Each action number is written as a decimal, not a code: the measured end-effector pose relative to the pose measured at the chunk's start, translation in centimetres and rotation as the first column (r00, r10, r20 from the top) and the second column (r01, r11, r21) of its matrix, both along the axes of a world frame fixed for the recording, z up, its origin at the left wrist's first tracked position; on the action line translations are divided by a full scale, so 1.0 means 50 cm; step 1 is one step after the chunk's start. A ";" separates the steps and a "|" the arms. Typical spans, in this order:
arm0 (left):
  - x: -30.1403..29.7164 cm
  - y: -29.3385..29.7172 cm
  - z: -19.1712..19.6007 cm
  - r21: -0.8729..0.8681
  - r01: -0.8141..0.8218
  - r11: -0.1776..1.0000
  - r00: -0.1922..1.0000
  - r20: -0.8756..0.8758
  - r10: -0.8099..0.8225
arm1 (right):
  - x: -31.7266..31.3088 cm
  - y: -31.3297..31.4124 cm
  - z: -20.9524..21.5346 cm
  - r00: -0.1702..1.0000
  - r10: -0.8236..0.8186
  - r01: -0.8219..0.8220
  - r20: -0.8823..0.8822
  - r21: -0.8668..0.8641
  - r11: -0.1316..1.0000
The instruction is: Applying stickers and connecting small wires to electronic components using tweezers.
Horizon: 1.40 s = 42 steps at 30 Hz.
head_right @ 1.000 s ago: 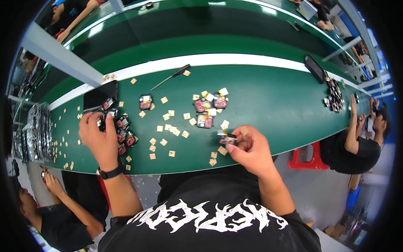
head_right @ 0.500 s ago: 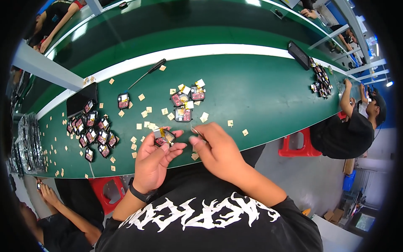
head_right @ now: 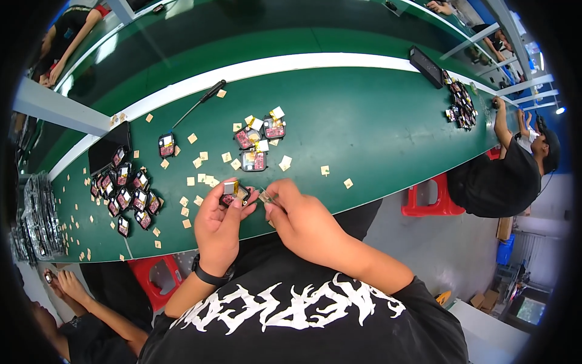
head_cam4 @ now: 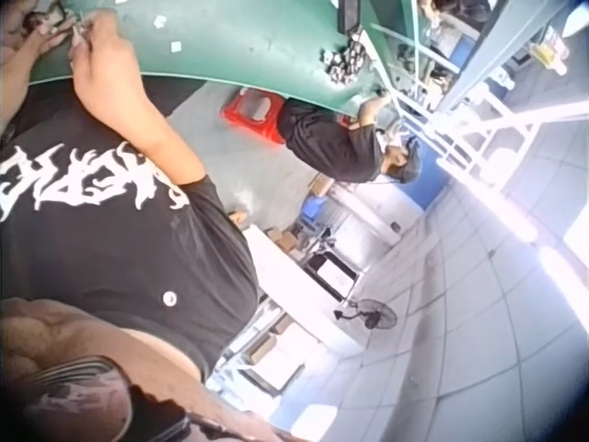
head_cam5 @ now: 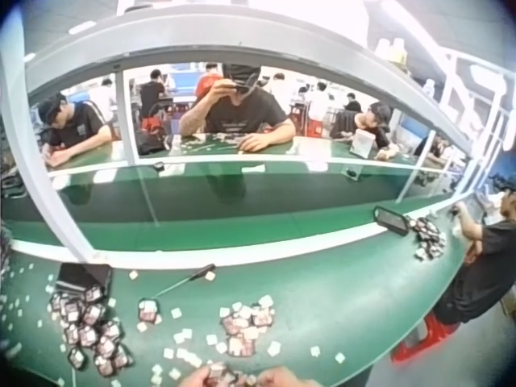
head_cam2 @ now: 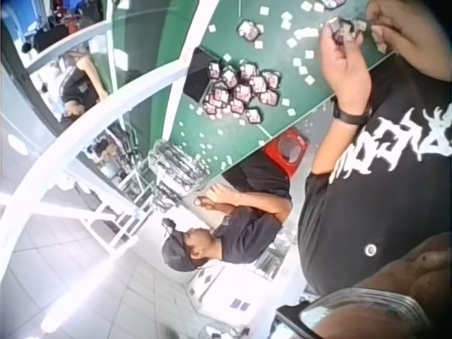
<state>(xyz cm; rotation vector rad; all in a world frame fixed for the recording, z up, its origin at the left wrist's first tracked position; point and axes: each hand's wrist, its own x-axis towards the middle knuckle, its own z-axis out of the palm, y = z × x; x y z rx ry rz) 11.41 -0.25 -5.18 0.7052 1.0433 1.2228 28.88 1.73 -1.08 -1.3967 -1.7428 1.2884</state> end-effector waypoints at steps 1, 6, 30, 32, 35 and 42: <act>0.003 -0.001 -0.001 0.010 -0.016 1.000 1.000 -0.011 0.017 | 0.000 -0.002 -0.006 0.999 0.034 -0.034 -0.014 0.002 0.999; 0.002 -0.009 -0.008 0.055 -0.015 0.998 0.994 -0.111 0.021 | -0.020 0.008 0.005 0.995 0.101 -0.104 -0.026 -0.161 0.981; -0.028 0.003 -0.010 -0.096 0.053 0.994 0.990 0.134 -0.040 | -0.028 0.022 -0.006 0.979 -0.110 0.083 -0.172 -0.154 0.985; -0.031 0.001 -0.013 -0.079 0.039 0.996 0.986 0.166 -0.025 | -0.032 0.031 0.017 0.998 0.010 -0.019 -0.058 -0.150 0.989; -0.027 0.002 -0.007 -0.038 0.042 0.998 0.985 0.168 -0.035 | -0.028 0.016 0.002 0.998 0.047 -0.048 -0.040 -0.016 0.999; -0.020 -0.003 -0.013 0.032 -0.013 0.999 0.993 0.115 0.009 | -0.029 -0.003 0.004 0.995 0.099 -0.101 -0.027 -0.101 0.990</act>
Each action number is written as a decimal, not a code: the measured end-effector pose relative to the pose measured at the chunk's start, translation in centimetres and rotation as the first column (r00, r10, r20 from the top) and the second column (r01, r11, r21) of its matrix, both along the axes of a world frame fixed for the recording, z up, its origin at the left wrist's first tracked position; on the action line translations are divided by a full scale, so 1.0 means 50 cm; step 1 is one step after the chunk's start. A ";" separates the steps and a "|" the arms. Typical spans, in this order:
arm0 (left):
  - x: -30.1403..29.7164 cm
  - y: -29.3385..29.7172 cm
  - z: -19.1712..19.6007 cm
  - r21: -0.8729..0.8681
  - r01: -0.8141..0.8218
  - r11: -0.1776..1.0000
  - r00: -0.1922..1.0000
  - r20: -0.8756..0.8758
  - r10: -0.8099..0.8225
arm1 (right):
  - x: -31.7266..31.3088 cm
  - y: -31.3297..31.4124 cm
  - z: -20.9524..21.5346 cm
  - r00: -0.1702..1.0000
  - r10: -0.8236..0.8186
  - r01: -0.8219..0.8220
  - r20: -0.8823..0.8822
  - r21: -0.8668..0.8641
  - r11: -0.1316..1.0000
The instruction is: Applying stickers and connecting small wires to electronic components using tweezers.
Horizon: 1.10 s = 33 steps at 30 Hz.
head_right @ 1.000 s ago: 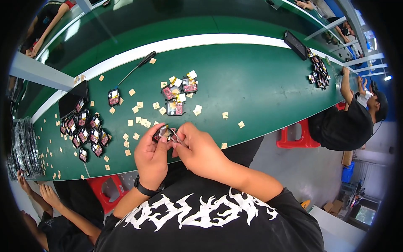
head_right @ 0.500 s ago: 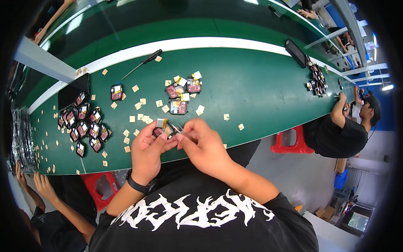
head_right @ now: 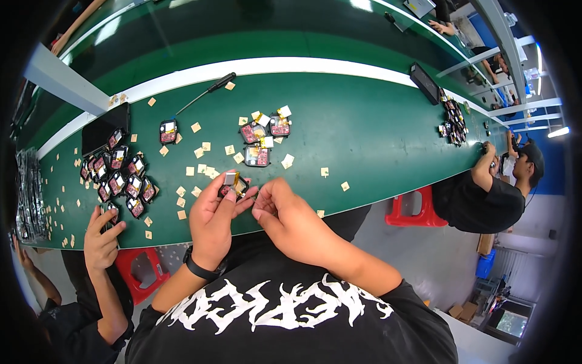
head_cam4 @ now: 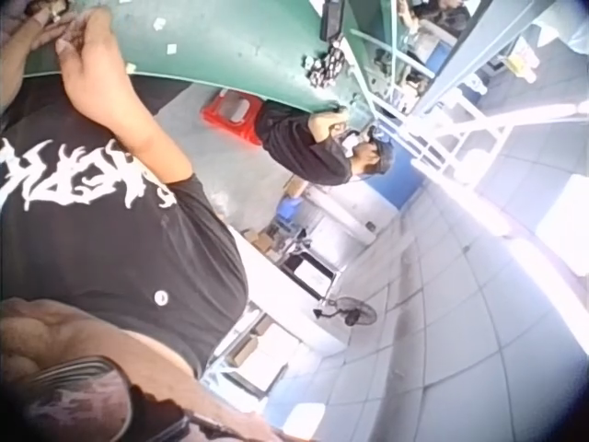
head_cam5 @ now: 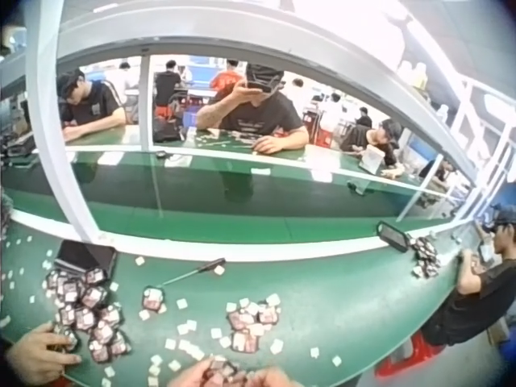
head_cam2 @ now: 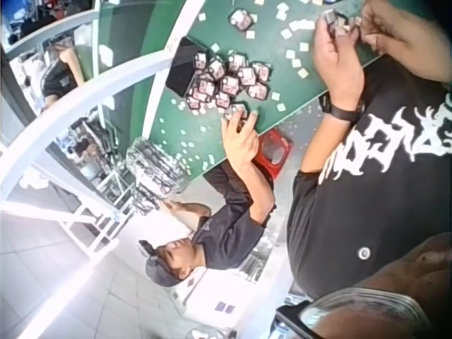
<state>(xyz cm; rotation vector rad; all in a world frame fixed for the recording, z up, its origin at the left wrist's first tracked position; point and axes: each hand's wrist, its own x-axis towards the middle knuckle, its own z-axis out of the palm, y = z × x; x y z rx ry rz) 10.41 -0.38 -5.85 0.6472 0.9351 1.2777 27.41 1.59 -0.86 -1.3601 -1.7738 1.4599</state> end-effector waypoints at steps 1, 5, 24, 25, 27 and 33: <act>0.001 0.000 0.002 -0.002 -0.007 1.000 1.000 0.009 0.007 | -0.002 -0.001 0.002 0.991 -0.075 0.056 -0.113 -0.159 0.986; -0.001 0.001 0.010 -0.006 -0.004 1.000 1.000 -0.026 0.004 | -0.008 0.006 0.015 0.927 -0.284 0.129 -0.245 -0.504 0.854; -0.005 -0.004 -0.003 0.053 -0.028 0.998 0.984 -0.174 0.037 | -0.041 0.028 -0.001 0.913 -0.394 0.258 -0.111 -0.590 0.765; -0.007 -0.004 -0.004 0.020 -0.030 0.999 0.989 -0.142 0.032 | -0.042 0.026 -0.001 0.916 -0.388 0.265 -0.105 -0.568 0.779; -0.008 -0.005 -0.007 -0.013 -0.034 0.999 0.994 -0.108 0.032 | -0.044 0.024 -0.001 0.920 -0.379 0.269 -0.098 -0.545 0.794; -0.010 -0.006 -0.007 -0.041 -0.014 0.999 0.999 0.032 0.016 | -0.034 0.018 -0.012 0.944 -0.319 0.239 -0.085 -0.491 0.838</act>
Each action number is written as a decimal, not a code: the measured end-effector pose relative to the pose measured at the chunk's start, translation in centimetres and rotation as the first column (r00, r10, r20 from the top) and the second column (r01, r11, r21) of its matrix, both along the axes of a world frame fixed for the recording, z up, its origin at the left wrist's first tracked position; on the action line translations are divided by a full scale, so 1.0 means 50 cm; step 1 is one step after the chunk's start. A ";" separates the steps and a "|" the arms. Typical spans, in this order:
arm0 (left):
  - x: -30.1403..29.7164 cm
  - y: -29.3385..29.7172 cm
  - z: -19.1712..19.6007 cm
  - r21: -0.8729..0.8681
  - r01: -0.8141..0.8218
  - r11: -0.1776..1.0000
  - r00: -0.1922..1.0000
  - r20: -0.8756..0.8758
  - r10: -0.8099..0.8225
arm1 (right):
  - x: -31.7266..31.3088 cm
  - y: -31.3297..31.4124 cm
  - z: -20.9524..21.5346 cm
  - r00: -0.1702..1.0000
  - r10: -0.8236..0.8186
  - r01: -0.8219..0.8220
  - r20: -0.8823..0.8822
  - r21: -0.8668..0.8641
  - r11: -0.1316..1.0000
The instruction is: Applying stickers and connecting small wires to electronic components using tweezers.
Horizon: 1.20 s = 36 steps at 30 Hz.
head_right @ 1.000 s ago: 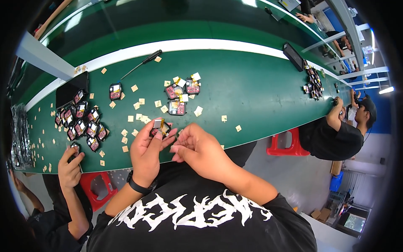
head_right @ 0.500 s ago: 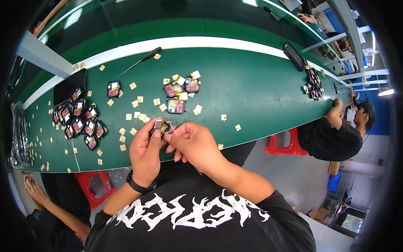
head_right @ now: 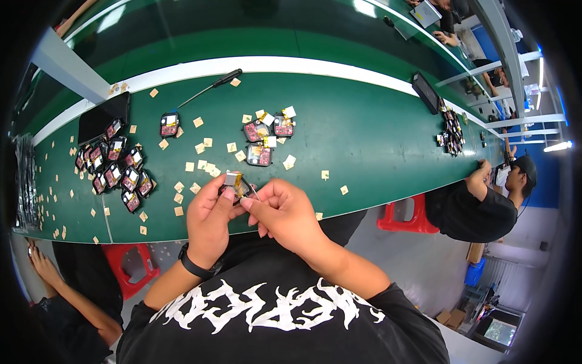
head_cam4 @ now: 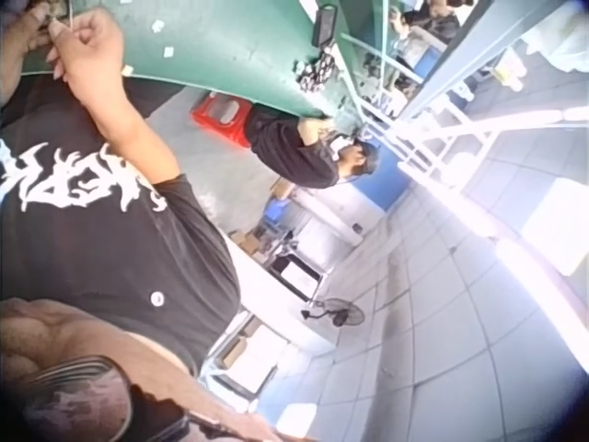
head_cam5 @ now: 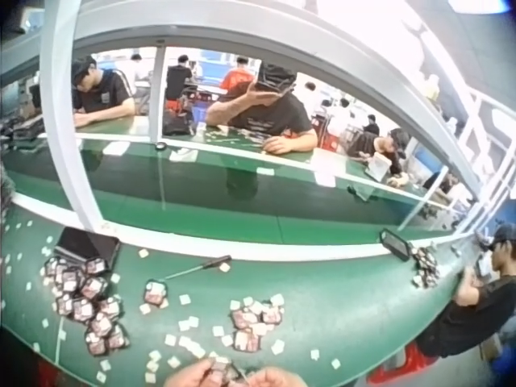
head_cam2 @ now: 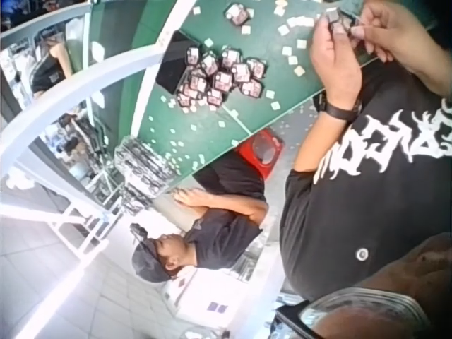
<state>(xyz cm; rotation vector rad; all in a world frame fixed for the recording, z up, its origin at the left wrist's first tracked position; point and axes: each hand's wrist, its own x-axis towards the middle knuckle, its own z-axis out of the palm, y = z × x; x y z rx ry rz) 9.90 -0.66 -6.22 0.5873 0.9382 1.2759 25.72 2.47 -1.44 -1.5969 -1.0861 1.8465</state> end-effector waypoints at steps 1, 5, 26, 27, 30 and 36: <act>-0.001 0.000 0.001 0.002 0.018 1.000 1.000 0.008 -0.018 | 0.002 -0.004 -0.004 1.000 -0.009 0.009 -0.005 0.019 1.000; -0.002 0.001 0.003 -0.012 0.025 1.000 0.999 0.035 -0.025 | 0.001 -0.008 -0.014 0.999 -0.029 0.030 -0.023 0.060 0.998; 0.005 0.005 0.009 0.025 0.004 1.000 1.000 -0.005 -0.004 | 0.015 -0.012 0.017 0.998 0.016 -0.008 -0.054 0.151 0.989; 0.006 0.005 0.010 0.023 0.010 1.000 1.000 -0.003 -0.010 | 0.013 -0.012 0.022 0.999 0.025 -0.021 -0.038 0.105 0.994; 0.003 0.003 0.005 0.048 -0.003 0.999 0.998 -0.063 0.006 | -0.005 -0.001 0.030 0.998 -0.009 0.009 -0.058 0.000 1.000; 0.000 -0.002 -0.009 0.071 0.021 0.997 0.979 -0.202 -0.006 | -0.006 0.009 0.012 0.996 -0.039 0.036 -0.084 -0.032 0.999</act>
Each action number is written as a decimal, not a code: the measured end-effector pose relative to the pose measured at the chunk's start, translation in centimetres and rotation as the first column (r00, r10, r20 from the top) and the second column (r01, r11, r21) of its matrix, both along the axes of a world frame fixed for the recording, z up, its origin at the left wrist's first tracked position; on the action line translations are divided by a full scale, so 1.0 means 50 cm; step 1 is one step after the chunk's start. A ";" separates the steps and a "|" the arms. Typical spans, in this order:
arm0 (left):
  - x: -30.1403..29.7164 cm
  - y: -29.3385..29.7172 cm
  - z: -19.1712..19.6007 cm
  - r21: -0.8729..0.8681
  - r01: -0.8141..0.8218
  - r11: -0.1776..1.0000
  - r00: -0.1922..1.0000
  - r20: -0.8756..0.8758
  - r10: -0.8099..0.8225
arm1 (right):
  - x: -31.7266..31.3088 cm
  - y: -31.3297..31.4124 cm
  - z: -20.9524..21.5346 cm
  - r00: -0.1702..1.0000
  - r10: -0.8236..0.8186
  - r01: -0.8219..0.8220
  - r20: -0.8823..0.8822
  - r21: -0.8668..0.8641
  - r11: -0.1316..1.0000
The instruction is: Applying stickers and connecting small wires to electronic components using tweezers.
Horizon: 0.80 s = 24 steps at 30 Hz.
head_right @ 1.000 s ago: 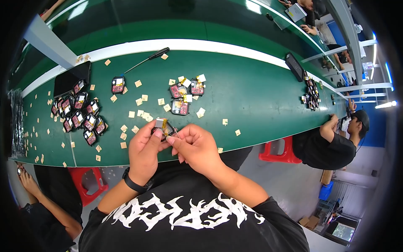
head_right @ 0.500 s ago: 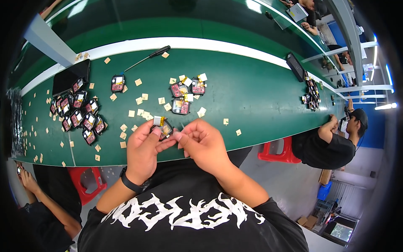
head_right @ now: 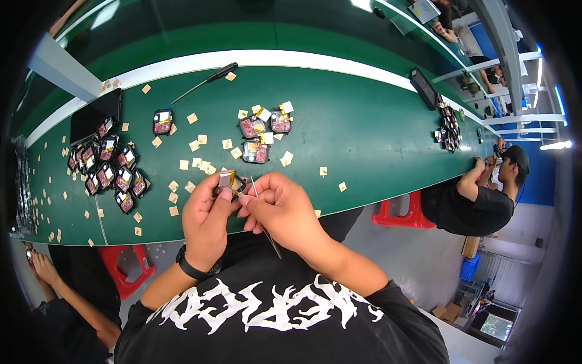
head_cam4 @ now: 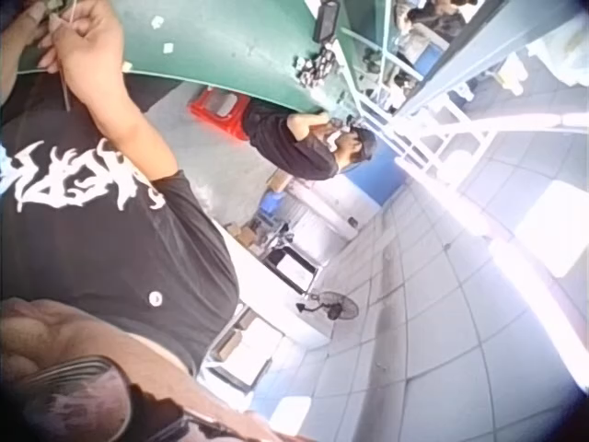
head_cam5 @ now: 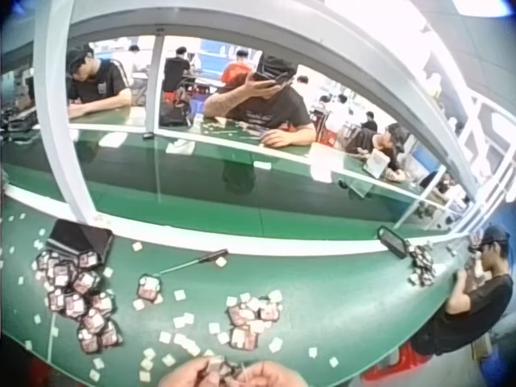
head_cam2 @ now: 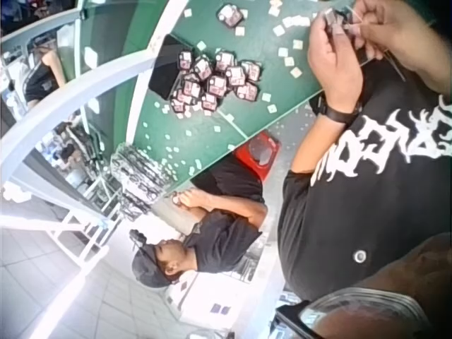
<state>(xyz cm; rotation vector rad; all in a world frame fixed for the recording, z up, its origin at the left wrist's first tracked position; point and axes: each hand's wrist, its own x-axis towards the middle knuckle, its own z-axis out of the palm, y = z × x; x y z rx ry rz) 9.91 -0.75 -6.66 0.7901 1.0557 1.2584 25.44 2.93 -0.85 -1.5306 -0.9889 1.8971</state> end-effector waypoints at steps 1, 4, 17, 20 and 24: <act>0.001 0.000 0.001 -0.001 -0.004 1.000 0.999 0.034 0.004 | 0.000 0.002 0.001 1.000 0.000 0.000 0.000 -0.001 1.000; 0.001 0.002 0.009 -0.018 -0.005 1.000 0.996 0.089 0.006 | -0.002 0.004 0.009 1.000 -0.001 0.001 0.027 -0.022 1.000; 0.000 0.003 0.015 -0.033 -0.017 0.999 0.996 0.085 0.019 | -0.013 0.007 0.018 0.997 -0.021 0.021 0.071 0.000 1.000; -0.002 0.003 0.015 -0.049 -0.001 0.999 0.995 0.101 0.006 | -0.014 0.005 0.022 0.996 -0.016 0.016 0.082 0.007 1.000; -0.004 0.004 0.017 -0.082 0.005 0.997 0.994 0.113 0.005 | -0.011 -0.004 0.010 0.996 -0.010 0.003 0.090 0.075 0.997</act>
